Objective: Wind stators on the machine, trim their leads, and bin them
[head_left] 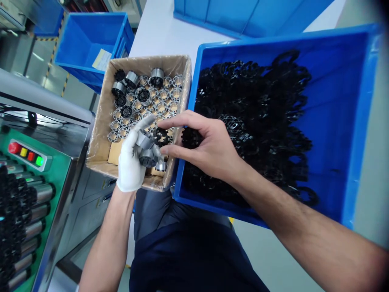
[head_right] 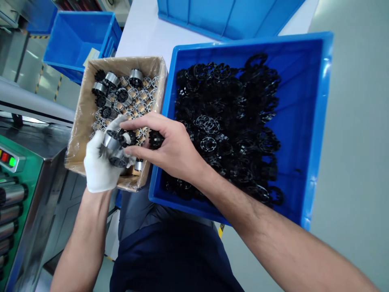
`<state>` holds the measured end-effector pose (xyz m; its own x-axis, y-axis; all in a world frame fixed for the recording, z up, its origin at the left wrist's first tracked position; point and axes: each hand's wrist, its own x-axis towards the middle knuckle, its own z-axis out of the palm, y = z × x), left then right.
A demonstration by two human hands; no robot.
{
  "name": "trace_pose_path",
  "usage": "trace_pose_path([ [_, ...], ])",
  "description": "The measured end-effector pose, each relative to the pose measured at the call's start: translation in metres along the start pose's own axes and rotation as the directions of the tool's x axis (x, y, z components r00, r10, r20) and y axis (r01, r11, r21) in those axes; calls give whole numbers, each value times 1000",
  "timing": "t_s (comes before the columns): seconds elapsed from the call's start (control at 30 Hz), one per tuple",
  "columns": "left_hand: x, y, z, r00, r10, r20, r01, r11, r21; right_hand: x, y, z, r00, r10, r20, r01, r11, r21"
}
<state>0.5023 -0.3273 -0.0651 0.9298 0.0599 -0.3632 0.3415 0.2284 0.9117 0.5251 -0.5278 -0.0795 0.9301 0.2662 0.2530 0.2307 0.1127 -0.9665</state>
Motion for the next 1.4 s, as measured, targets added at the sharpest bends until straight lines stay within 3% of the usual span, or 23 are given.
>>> trace_pose_path([
  [0.1, 2, -9, -10, 980, 196, 34, -199, 947, 252, -3, 1, 7, 998, 53, 26, -53, 999, 7],
  [0.17, 3, -15, -15, 976, 217, 35, -217, 920, 326, -5, 3, 10, 997, 62, 54, -63, 998, 9],
  [0.27, 5, -21, -20, 966, 246, 83, -259, 898, 356, -7, 4, 12, 997, 28, 78, -27, 1000, -13],
  [0.47, 4, -19, -18, 924, 340, 176, -383, 838, 389, -5, 3, 12, 999, -44, 9, 44, 999, -20],
  [0.67, 3, -15, -11, 938, 304, 168, -345, 870, 353, -8, 6, 12, 999, -38, 23, 38, 999, 14],
  [0.97, 2, -18, -13, 967, 233, 105, -256, 888, 382, -6, 8, 7, 997, -40, 59, 45, 996, -78],
  [1.13, 2, -14, -8, 968, 210, 139, -243, 920, 306, -4, 4, 7, 995, -1, 99, 16, 990, -142],
  [1.3, 6, -1, -6, 981, 162, -108, -147, 980, 133, -5, -6, 8, 996, 31, 88, -25, 997, -68],
  [1.4, 7, 7, -6, 984, 93, -151, -77, 991, 109, -7, -8, 9, 981, 113, 160, -116, 993, 9],
])
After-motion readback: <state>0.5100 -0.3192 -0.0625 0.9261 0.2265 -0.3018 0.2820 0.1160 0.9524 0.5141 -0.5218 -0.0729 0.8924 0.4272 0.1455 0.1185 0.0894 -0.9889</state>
